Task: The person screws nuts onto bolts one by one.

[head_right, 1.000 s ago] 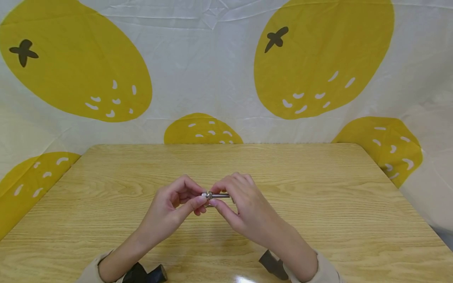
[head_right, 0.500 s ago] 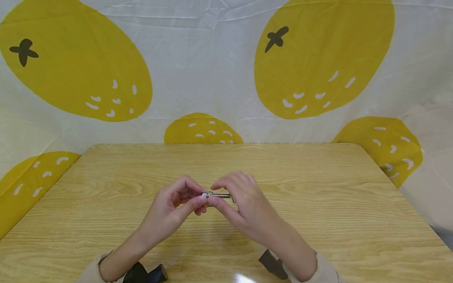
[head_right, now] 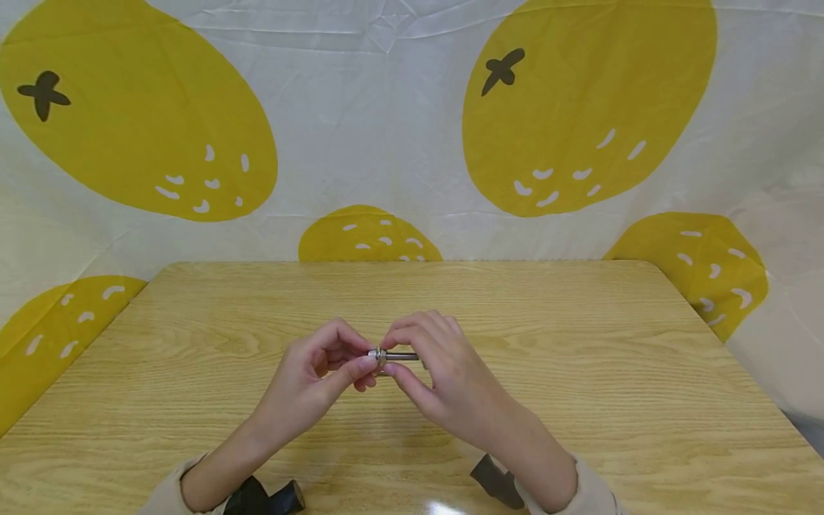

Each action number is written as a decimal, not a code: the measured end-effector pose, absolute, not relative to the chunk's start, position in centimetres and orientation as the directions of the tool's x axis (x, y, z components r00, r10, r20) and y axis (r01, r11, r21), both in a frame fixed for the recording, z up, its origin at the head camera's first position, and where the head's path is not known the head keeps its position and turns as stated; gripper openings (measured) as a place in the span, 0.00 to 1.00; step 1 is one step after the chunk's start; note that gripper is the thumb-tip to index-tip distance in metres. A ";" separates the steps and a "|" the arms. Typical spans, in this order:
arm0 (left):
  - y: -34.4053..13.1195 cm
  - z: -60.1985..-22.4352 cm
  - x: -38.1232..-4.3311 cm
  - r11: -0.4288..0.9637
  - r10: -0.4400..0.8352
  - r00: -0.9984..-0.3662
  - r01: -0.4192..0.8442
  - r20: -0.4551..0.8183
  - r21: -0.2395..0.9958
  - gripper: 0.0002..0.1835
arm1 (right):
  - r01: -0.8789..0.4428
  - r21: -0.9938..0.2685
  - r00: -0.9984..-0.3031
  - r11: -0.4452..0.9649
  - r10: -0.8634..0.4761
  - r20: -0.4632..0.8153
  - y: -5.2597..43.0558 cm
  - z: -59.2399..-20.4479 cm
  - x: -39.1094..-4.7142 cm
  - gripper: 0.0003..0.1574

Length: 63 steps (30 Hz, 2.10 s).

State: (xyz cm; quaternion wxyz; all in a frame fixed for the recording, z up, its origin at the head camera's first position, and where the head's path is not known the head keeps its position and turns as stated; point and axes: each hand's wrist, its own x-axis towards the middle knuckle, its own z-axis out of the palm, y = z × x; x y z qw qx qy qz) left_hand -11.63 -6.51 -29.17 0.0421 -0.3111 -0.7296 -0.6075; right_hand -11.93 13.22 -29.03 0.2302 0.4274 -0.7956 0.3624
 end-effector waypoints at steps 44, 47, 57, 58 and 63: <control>-6.6 -29.1 -11.5 0.072 0.411 -0.787 0.532 0.461 0.844 0.04 | -0.883 -0.309 -0.458 0.354 -0.503 0.733 13.1 -28.9 -12.1 0.11; -6.6 -29.1 -11.5 0.071 0.411 -0.785 0.535 0.463 0.842 0.04 | -0.884 -0.306 -0.456 0.355 -0.506 0.732 13.1 -28.9 -12.1 0.11; -6.5 -29.1 -11.5 0.064 0.419 -0.778 0.540 0.468 0.839 0.04 | -0.851 -0.330 -0.512 0.408 -0.511 0.691 13.2 -29.2 -12.1 0.03; -6.5 -29.1 -11.5 0.064 0.419 -0.777 0.541 0.469 0.839 0.04 | -0.847 -0.335 -0.520 0.414 -0.509 0.686 13.2 -29.2 -12.1 0.04; -6.5 -29.1 -11.5 0.064 0.416 -0.782 0.534 0.464 0.843 0.04 | -0.831 -0.365 -0.547 0.420 -0.497 0.674 13.2 -29.1 -12.0 0.10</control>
